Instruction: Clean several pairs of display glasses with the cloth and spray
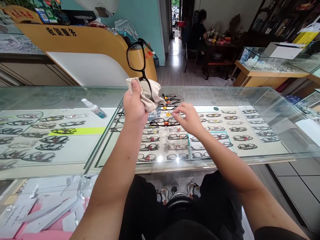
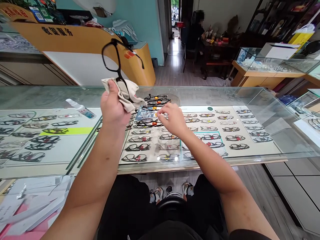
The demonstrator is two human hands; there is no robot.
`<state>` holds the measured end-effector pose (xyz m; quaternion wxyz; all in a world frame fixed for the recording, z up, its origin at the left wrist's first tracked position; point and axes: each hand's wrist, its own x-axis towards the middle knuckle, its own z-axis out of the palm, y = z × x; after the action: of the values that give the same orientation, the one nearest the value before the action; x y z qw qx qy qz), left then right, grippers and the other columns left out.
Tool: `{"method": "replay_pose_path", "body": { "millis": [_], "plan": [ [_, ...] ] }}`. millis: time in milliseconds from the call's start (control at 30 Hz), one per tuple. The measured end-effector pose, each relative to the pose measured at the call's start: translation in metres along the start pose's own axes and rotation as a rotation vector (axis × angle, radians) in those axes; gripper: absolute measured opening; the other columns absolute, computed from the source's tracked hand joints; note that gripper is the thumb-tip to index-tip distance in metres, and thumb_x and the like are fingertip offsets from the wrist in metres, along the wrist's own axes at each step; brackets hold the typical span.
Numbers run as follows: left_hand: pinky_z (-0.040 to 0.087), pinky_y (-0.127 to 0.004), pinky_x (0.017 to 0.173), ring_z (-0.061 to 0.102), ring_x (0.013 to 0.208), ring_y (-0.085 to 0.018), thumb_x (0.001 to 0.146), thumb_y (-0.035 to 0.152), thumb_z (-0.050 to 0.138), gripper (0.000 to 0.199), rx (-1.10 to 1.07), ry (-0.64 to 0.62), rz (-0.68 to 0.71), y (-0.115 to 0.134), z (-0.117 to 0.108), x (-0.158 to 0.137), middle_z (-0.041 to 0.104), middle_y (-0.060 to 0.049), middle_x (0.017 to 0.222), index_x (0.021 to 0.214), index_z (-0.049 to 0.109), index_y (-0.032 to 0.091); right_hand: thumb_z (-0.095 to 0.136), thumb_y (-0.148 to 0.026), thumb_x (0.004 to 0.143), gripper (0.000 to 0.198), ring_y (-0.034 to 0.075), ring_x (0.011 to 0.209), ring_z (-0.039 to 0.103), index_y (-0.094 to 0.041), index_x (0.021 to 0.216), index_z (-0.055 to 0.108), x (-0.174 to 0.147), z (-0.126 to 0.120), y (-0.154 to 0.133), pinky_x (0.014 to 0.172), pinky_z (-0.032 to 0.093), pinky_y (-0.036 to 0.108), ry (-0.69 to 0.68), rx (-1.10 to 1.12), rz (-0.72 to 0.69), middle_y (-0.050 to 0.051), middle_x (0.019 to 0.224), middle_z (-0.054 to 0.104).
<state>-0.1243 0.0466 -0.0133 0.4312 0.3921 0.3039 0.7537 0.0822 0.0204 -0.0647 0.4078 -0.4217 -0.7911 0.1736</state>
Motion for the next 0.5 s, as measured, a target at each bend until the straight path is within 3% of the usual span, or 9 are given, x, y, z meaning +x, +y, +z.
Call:
{"method": "replay_pose_path", "body": {
  "millis": [67, 133, 233, 367, 500],
  "plan": [
    [0.05, -0.028, 0.064, 0.066, 0.076, -0.013, 0.095, 0.05, 0.086, 0.033, -0.022, -0.017, 0.018, 0.0, -0.003, 0.003, 0.078, -0.002, 0.089, 0.096, 0.072, 0.02, 0.065, -0.032, 0.106, 0.022, 0.031, 0.112, 0.058, -0.024, 0.107, 0.085, -0.003, 0.016, 0.002, 0.1, 0.044, 0.049, -0.129, -0.178, -0.013, 0.011, 0.118, 0.076],
    [0.053, -0.029, 0.07, 0.067, 0.079, -0.013, 0.079, 0.049, 0.099, 0.044, -0.029, -0.055, 0.049, -0.001, -0.004, 0.003, 0.079, -0.002, 0.093, 0.099, 0.073, 0.019, 0.066, -0.034, 0.107, 0.023, 0.034, 0.12, 0.056, -0.025, 0.116, 0.086, -0.005, 0.028, 0.002, 0.103, 0.043, 0.051, -0.209, -0.264, -0.035, 0.012, 0.129, 0.076],
    [0.055, -0.028, 0.075, 0.066, 0.078, -0.012, 0.058, 0.049, 0.11, 0.062, -0.014, -0.091, 0.059, -0.006, -0.002, -0.003, 0.079, -0.001, 0.092, 0.098, 0.074, 0.019, 0.066, -0.034, 0.106, 0.024, 0.033, 0.123, 0.058, -0.024, 0.117, 0.085, -0.003, 0.03, 0.004, 0.107, 0.043, 0.052, -0.176, -0.214, -0.049, 0.012, 0.131, 0.076],
    [0.052, -0.027, 0.068, 0.065, 0.075, -0.013, 0.061, 0.057, 0.107, 0.063, 0.108, -0.241, -0.059, -0.015, 0.005, -0.016, 0.078, -0.003, 0.09, 0.1, 0.076, 0.018, 0.066, -0.043, 0.104, 0.026, 0.027, 0.113, 0.067, -0.024, 0.108, 0.084, 0.007, 0.007, 0.008, 0.107, 0.048, 0.047, 0.088, 0.2, 0.025, 0.008, 0.117, 0.079],
    [0.048, -0.025, 0.063, 0.061, 0.068, -0.013, 0.072, 0.061, 0.1, 0.056, 0.244, -0.389, -0.158, -0.025, 0.014, -0.037, 0.073, -0.002, 0.081, 0.095, 0.077, 0.016, 0.074, -0.062, 0.096, 0.039, 0.024, 0.112, 0.07, -0.031, 0.116, 0.085, 0.01, -0.014, 0.003, 0.1, 0.054, 0.039, 0.176, 0.731, 0.181, 0.003, 0.122, 0.08]
  ]
}}
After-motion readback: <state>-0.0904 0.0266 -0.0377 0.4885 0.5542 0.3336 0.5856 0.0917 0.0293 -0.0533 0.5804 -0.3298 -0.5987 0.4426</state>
